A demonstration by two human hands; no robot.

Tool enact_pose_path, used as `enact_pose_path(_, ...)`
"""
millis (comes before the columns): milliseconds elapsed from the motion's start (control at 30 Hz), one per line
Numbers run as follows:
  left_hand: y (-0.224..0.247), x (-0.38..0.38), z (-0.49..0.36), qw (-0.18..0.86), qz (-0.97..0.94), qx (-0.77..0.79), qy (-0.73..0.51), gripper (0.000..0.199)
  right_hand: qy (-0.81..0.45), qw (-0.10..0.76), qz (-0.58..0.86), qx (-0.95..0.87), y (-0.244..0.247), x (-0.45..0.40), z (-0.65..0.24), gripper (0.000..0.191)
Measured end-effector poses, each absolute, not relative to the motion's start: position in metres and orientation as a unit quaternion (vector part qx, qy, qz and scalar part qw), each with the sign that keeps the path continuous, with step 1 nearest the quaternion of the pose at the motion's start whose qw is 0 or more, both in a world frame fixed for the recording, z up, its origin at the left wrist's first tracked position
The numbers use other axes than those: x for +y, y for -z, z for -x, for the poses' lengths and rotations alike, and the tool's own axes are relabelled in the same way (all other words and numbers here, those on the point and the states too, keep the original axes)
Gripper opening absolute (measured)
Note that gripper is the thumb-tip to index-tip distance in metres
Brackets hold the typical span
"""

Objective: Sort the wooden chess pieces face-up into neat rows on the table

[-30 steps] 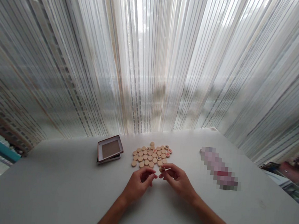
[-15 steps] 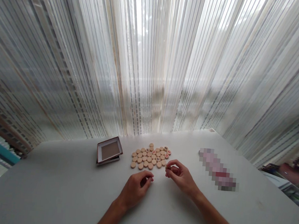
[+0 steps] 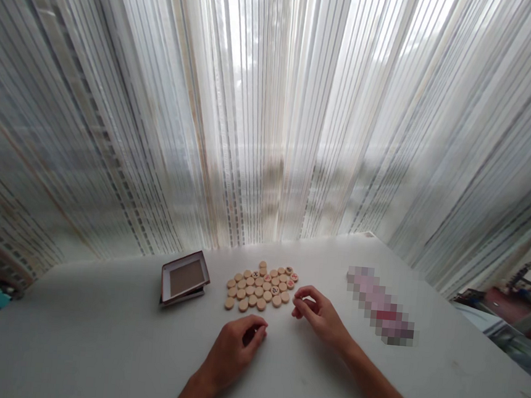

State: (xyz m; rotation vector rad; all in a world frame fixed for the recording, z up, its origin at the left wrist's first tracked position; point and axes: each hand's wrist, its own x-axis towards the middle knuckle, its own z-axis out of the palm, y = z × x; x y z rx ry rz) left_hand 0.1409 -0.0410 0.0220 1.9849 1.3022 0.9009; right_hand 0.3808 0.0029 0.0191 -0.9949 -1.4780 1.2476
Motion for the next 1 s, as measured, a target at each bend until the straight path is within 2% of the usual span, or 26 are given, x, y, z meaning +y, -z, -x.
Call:
enact_pose_path(533, -0.026, -0.043, -0.142, 0.310, -0.745, 0.483, -0.340, 0.024, -0.556, 0.455, 0.400, -0.569, -0.022, 0.011, -0.401, 0.035)
enact_pose_path(767, -0.027, -0.044, -0.141, 0.302, -0.749, 0.482, -0.340, 0.023, -0.549, 0.384, 0.424, -0.610, -0.032, 0.007, -0.409, 0.040)
enact_pose_path(1000, -0.024, -0.043, -0.140, 0.287, -0.755, 0.483, -0.338, 0.020, -0.547, 0.340, 0.425, -0.636, -0.040, 0.002, -0.420, 0.033)
